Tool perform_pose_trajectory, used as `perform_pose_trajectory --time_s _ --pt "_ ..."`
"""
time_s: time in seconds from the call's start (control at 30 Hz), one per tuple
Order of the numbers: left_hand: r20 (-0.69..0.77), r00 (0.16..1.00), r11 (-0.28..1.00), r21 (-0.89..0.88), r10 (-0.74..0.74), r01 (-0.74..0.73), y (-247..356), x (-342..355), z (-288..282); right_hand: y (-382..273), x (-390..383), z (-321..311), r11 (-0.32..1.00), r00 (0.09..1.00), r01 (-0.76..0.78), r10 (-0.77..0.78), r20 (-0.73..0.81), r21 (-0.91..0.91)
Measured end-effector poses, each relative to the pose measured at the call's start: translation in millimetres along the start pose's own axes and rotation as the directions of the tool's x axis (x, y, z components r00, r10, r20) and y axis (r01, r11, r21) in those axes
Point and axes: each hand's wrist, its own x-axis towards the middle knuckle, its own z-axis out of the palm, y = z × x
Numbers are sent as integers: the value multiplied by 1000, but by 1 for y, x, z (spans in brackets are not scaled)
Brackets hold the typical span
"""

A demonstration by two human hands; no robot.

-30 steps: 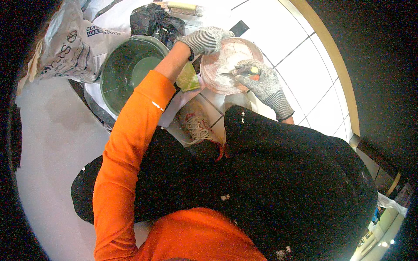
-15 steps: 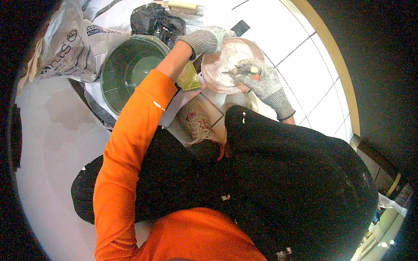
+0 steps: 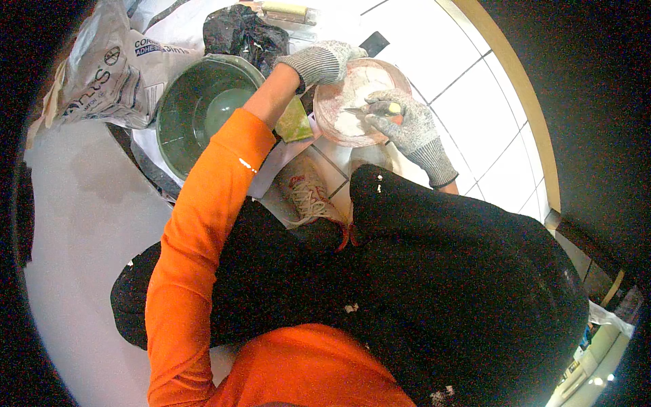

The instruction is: The person sits on the floor and mixes a white powder with water in a pink bowl using a trowel. They then carry the bowl and trowel to a hallway and apply the mixture to a wall section using a green float.

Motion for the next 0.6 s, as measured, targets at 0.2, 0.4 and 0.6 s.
perform_pose_trajectory --time_s 0.2,0.4,0.6 --pt "-1 1000 1000 -9 -18 18 12 -2 -10 -5 -1 4 991 999 -8 12 35 -131" --pt "17 1000 1000 0 -16 16 10 -4 -12 -13 0 -1 998 1000 -19 19 2 -67" --pt "-15 1000 1000 -12 -13 13 14 -6 -13 7 -2 -23 999 979 11 -3 -203 36"
